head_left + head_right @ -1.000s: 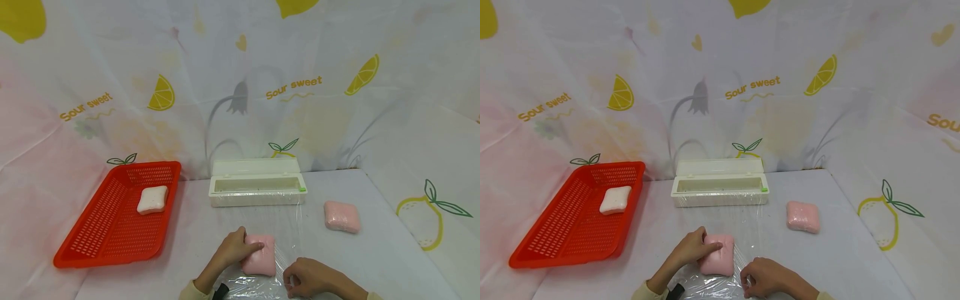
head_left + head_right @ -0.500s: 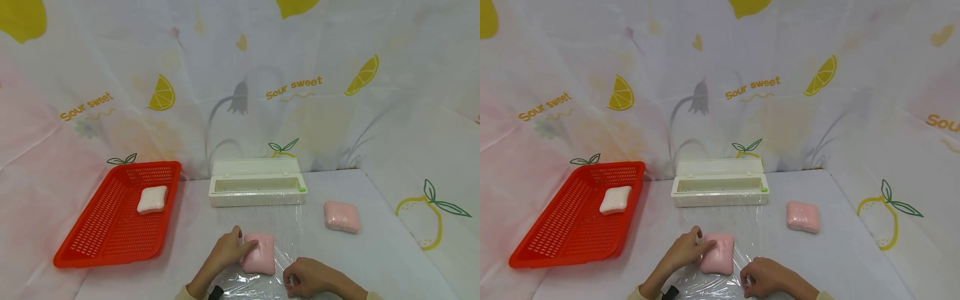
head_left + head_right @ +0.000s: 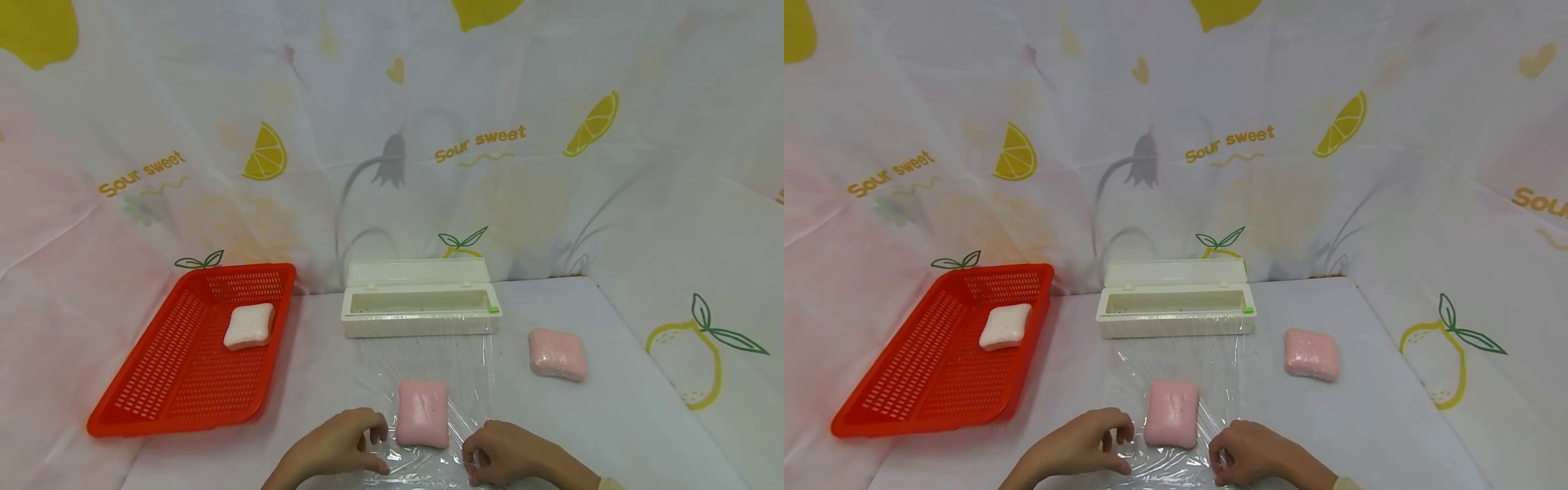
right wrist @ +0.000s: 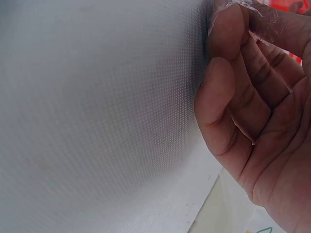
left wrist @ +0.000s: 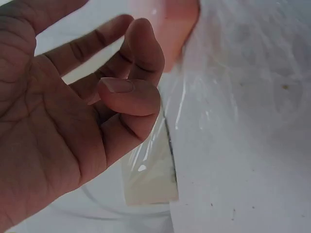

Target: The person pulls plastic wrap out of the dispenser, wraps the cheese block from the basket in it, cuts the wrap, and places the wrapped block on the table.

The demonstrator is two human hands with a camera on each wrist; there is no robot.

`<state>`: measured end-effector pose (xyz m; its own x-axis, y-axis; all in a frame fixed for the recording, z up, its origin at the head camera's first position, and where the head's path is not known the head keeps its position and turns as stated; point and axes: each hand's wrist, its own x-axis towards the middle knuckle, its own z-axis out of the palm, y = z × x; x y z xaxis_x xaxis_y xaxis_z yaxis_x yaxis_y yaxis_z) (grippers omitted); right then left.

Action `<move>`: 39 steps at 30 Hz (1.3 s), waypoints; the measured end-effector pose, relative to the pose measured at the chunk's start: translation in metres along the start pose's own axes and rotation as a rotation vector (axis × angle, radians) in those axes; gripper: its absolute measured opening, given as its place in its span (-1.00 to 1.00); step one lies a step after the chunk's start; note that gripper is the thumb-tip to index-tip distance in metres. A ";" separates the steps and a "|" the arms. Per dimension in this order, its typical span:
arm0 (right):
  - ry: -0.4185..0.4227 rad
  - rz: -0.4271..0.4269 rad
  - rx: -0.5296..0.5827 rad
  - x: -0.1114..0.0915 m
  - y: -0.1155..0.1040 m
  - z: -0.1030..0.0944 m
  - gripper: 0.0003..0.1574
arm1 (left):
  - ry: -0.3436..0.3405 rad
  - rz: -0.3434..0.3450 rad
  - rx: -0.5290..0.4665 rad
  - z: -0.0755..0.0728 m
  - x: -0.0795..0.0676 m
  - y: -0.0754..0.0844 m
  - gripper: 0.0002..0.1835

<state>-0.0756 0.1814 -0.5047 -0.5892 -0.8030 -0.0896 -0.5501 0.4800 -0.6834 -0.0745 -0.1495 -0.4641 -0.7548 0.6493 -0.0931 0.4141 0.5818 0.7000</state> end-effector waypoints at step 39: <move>0.149 -0.078 0.223 -0.017 -0.003 -0.026 -0.90 | -0.009 0.018 -0.256 -0.005 -0.025 -0.033 -0.94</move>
<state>-0.0790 0.2031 -0.4826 -0.6400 -0.7656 0.0655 -0.4626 0.3158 -0.8284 -0.0717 -0.1871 -0.4812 -0.7434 0.6635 -0.0851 0.2842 0.4284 0.8578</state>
